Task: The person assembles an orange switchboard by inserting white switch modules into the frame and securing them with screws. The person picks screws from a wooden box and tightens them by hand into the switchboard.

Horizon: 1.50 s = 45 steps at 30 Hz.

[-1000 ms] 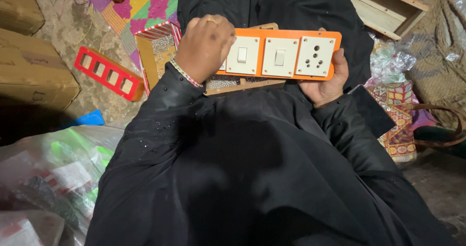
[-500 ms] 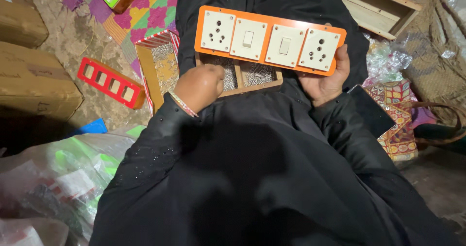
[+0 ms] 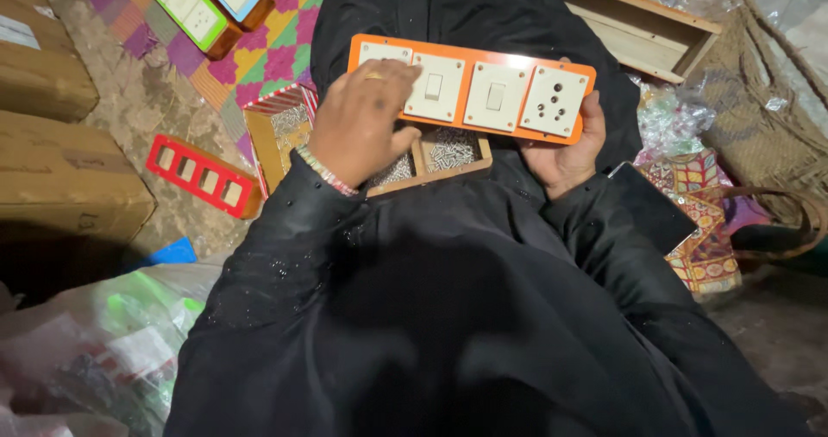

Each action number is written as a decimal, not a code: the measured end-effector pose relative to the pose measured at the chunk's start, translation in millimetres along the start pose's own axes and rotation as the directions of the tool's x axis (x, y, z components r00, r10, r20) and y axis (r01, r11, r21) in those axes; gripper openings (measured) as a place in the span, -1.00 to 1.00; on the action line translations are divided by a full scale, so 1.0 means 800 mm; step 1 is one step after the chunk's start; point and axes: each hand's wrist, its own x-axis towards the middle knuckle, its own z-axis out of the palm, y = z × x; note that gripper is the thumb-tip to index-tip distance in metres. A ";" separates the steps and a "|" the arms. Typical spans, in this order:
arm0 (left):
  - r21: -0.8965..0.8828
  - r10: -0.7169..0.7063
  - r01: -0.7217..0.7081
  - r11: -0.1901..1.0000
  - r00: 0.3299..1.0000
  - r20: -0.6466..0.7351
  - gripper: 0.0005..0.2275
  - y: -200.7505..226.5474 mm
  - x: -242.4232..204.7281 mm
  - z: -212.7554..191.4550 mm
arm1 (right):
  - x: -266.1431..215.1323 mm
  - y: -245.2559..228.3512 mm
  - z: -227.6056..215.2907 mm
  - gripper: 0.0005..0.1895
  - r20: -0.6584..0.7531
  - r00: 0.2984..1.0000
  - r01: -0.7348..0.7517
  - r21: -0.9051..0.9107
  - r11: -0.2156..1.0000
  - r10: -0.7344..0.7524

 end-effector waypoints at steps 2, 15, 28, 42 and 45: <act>0.060 0.031 -0.035 0.998 0.997 0.071 -0.31 -0.002 0.019 0.007 | 0.003 -0.001 -0.001 -0.36 0.011 1.000 -0.007 0.021 1.000 0.007; 0.071 0.085 -0.104 0.992 0.968 0.236 -0.26 -0.032 0.034 0.045 | -0.003 0.000 0.004 -0.35 -0.028 0.999 -0.036 -0.010 0.999 0.036; 0.079 0.150 -0.168 0.983 0.969 0.195 -0.23 -0.034 0.036 0.045 | -0.001 -0.001 0.013 -0.37 -0.053 0.997 -0.063 -0.036 0.997 0.061; -0.028 0.145 -0.143 0.989 0.956 0.254 -0.33 -0.036 0.043 0.051 | 0.000 0.000 0.010 -0.36 -0.077 0.996 -0.057 -0.074 0.996 0.052; -0.001 0.168 -0.171 0.985 0.968 0.188 -0.35 -0.038 0.038 0.053 | -0.001 0.000 0.009 -0.35 -0.073 0.996 -0.055 -0.062 0.997 0.050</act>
